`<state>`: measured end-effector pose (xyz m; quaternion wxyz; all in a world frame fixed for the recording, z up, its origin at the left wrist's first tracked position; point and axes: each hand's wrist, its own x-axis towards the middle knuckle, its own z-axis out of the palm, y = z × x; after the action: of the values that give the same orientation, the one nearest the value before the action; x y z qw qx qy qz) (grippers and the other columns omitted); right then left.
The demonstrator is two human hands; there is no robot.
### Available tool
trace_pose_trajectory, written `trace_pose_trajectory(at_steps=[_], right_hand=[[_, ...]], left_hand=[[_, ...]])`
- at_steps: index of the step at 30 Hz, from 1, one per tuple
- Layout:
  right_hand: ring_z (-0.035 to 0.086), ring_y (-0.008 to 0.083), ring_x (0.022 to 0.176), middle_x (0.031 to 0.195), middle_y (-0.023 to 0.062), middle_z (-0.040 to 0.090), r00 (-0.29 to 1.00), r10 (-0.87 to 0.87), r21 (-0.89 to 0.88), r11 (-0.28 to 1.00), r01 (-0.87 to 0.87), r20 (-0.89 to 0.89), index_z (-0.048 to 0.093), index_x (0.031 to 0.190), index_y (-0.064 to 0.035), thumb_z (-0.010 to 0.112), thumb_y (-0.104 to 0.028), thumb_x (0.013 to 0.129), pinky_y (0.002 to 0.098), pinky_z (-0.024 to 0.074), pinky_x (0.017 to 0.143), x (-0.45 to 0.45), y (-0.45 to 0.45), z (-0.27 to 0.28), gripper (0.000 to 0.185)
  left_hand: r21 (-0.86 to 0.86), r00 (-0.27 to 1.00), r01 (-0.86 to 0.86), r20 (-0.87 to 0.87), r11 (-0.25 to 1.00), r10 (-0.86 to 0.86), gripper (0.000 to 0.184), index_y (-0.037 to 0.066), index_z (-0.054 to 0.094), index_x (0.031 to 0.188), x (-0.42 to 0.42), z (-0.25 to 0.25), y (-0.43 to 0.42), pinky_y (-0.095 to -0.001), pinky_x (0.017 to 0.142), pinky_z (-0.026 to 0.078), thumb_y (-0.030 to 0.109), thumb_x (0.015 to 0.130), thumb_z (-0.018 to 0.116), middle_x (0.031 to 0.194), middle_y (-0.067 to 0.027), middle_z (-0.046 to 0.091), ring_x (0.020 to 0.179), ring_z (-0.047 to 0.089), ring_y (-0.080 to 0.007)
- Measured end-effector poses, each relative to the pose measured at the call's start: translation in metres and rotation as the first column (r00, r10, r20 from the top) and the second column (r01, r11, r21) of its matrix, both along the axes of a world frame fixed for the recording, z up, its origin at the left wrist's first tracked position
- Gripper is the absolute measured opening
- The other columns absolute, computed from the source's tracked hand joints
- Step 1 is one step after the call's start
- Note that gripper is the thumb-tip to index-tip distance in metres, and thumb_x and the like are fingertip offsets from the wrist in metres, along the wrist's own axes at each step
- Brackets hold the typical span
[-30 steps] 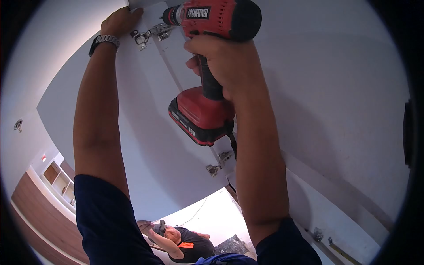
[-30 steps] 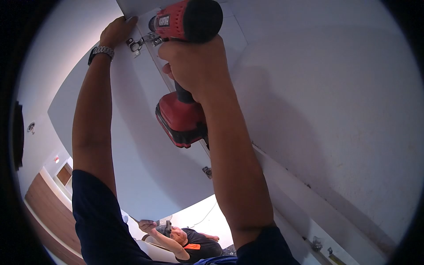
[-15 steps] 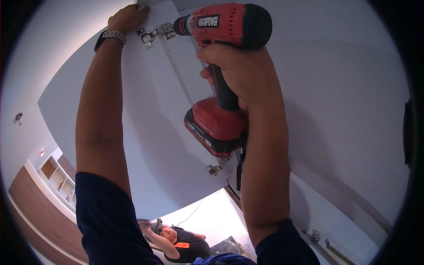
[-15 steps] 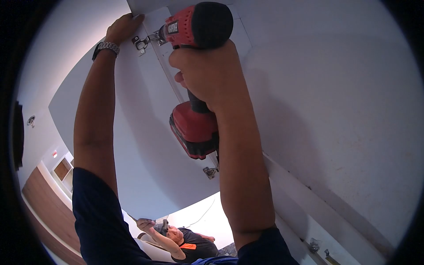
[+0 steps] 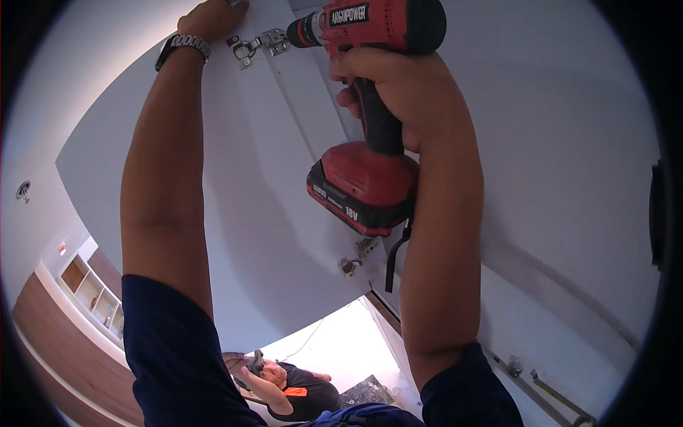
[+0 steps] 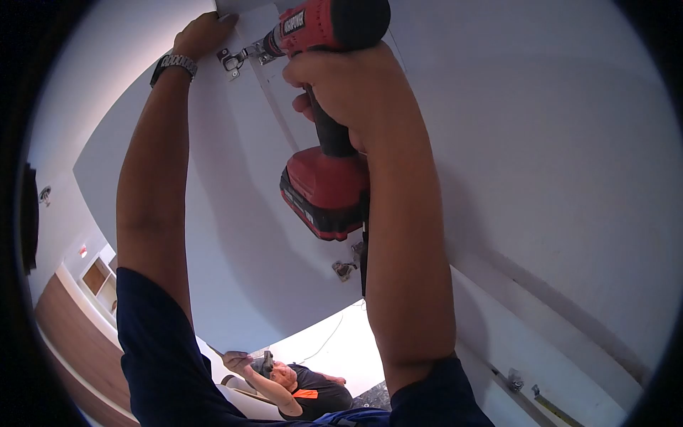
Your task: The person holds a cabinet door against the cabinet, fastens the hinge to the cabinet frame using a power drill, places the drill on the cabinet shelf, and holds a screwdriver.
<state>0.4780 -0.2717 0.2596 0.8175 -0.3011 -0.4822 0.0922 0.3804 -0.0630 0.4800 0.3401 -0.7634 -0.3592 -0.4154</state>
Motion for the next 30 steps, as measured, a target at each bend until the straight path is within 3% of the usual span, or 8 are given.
trace_pose_trajectory(at_steps=[5, 8, 10, 20, 30], right_hand=[[0.06, 0.0157, 0.062, 0.077, 0.006, 0.063, 0.997, -0.051, -0.071, 0.996, 0.055, 0.057, 0.065, 0.09, -0.0018, 0.07, -0.011, 0.069, 0.0276, 0.0505, 0.053, -0.007, -0.003, 0.004, 0.024], [0.061, 0.0197, 0.057, 0.07, 0.0092, 0.061, 0.998, -0.064, -0.08, 0.995, 0.065, 0.022, 0.063, 0.083, 0.0017, 0.067, -0.003, 0.065, 0.031, 0.0517, 0.052, -0.004, 0.001, 0.009, 0.018], [0.061, 0.0161, 0.061, 0.076, 0.007, 0.063, 0.996, -0.061, -0.112, 0.991, 0.069, 0.069, 0.065, 0.088, -0.0015, 0.069, -0.009, 0.069, 0.0277, 0.0512, 0.054, 0.001, 0.003, 0.01, 0.021], [0.061, 0.0142, 0.063, 0.078, 0.0057, 0.064, 0.988, -0.111, -0.179, 0.975, 0.13, 0.11, 0.067, 0.091, -0.0039, 0.071, -0.013, 0.071, 0.0268, 0.0511, 0.055, 0.007, 0.015, 0.014, 0.022], [0.061, 0.0152, 0.062, 0.076, 0.0064, 0.064, 0.987, -0.104, -0.138, 0.983, 0.121, 0.125, 0.066, 0.09, -0.0034, 0.07, -0.011, 0.07, 0.0287, 0.0522, 0.056, 0.007, 0.02, 0.017, 0.022]], left_hand=[[-0.017, 1.0, 0.023, -0.015, 1.0, -0.024, 0.06, 0.014, 0.061, 0.124, 0.0, 0.004, 0.005, -0.04, 0.095, 0.044, 0.057, 0.087, 0.043, 0.116, -0.0105, 0.066, 0.107, 0.063, -0.0265], [-0.061, 1.0, 0.024, -0.013, 0.998, -0.025, 0.06, 0.013, 0.061, 0.123, 0.0, 0.006, 0.004, -0.0402, 0.094, 0.044, 0.057, 0.087, 0.044, 0.115, -0.0108, 0.066, 0.107, 0.063, -0.0265], [-0.096, 1.0, 0.013, -0.023, 0.995, -0.015, 0.06, 0.013, 0.061, 0.123, -0.001, 0.006, 0.002, -0.0404, 0.094, 0.044, 0.058, 0.087, 0.044, 0.115, -0.0108, 0.066, 0.107, 0.063, -0.0264], [-0.038, 0.999, 0.022, -0.031, 0.999, -0.024, 0.062, 0.011, 0.06, 0.124, -0.003, -0.003, -0.008, -0.0413, 0.095, 0.044, 0.058, 0.087, 0.043, 0.115, -0.0103, 0.066, 0.106, 0.063, -0.0256], [-0.003, 0.999, 0.003, -0.032, 1.0, -0.003, 0.062, 0.011, 0.061, 0.123, -0.004, -0.002, -0.007, -0.0418, 0.094, 0.044, 0.058, 0.087, 0.044, 0.115, -0.0113, 0.066, 0.107, 0.063, -0.0267]])
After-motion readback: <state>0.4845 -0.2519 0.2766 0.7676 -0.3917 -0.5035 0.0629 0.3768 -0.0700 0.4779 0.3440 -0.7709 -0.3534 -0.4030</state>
